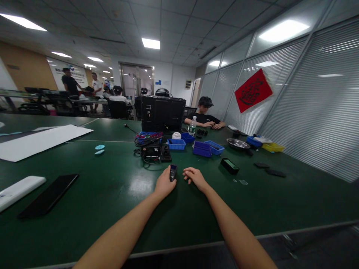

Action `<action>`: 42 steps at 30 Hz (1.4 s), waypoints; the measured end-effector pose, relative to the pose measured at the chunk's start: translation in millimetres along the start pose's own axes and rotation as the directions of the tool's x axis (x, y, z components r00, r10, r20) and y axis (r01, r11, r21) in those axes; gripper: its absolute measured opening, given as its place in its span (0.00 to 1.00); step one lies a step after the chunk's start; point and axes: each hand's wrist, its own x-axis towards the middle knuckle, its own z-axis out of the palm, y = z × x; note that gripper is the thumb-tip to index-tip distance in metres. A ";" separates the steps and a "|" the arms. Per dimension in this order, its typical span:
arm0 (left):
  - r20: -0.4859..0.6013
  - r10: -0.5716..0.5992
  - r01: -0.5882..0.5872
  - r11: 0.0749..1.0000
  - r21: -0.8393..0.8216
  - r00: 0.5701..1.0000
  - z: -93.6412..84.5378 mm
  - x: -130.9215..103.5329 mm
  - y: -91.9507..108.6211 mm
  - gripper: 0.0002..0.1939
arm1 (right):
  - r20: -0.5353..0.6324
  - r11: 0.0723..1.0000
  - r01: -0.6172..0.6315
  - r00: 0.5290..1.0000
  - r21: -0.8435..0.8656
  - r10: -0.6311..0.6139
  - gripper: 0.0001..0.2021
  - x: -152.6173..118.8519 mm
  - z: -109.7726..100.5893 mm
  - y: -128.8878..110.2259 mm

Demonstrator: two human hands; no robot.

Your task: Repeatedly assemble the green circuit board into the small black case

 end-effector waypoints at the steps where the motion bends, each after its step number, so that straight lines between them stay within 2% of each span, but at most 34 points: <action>1: 0.001 -0.006 0.006 1.000 0.016 1.000 -1.5 -0.8 -0.9 0.33 | -0.029 1.000 0.002 1.000 -0.018 -0.003 0.11 0.7 -4.5 0.3; 6: 0.003 -0.009 0.009 0.997 0.076 1.000 -16.0 -6.9 -10.1 0.34 | -0.100 0.997 -0.023 0.995 -0.080 0.015 0.08 1.1 -18.3 0.2; 11: -0.028 -0.064 0.068 0.986 0.151 0.998 -45.8 -11.7 -31.4 0.33 | -0.111 0.992 -0.036 0.994 -0.118 0.023 0.08 3.0 -20.3 1.8; 19: -0.132 -0.207 0.241 0.908 0.344 0.969 -116.9 -10.7 -87.7 0.33 | -0.054 0.989 -0.048 0.998 -0.143 0.040 0.08 5.0 -24.7 6.6; 25: -0.207 -0.370 0.423 0.824 0.377 0.905 -179.5 -12.9 -129.1 0.34 | -0.035 0.989 -0.054 0.998 -0.140 0.050 0.08 5.6 -26.1 8.7; 29: -0.289 -0.443 0.526 0.762 0.378 0.849 -210.0 -17.3 -154.0 0.35 | -0.033 0.987 -0.066 0.998 -0.148 0.062 0.09 6.9 -26.8 9.9; 33: -0.372 -0.459 0.579 0.739 0.344 0.807 -221.7 -21.4 -168.0 0.38 | -0.029 0.984 -0.072 0.997 -0.160 0.068 0.09 7.1 -27.4 9.8; 37: -0.443 -0.465 0.611 0.740 0.281 0.766 -222.0 -22.5 -168.1 0.45 | -0.025 0.984 -0.073 0.997 -0.165 0.069 0.09 5.9 -27.2 7.3; 39: -0.437 -0.499 0.635 0.730 0.252 0.748 -222.2 -22.2 -165.8 0.47 | -0.028 0.983 -0.072 0.997 -0.170 0.068 0.09 5.5 -26.9 6.2; 42: -0.395 -0.566 0.676 0.696 0.241 0.723 -223.2 -21.6 -162.7 0.43 | -0.027 0.982 -0.070 0.997 -0.174 0.066 0.09 6.0 -26.9 6.6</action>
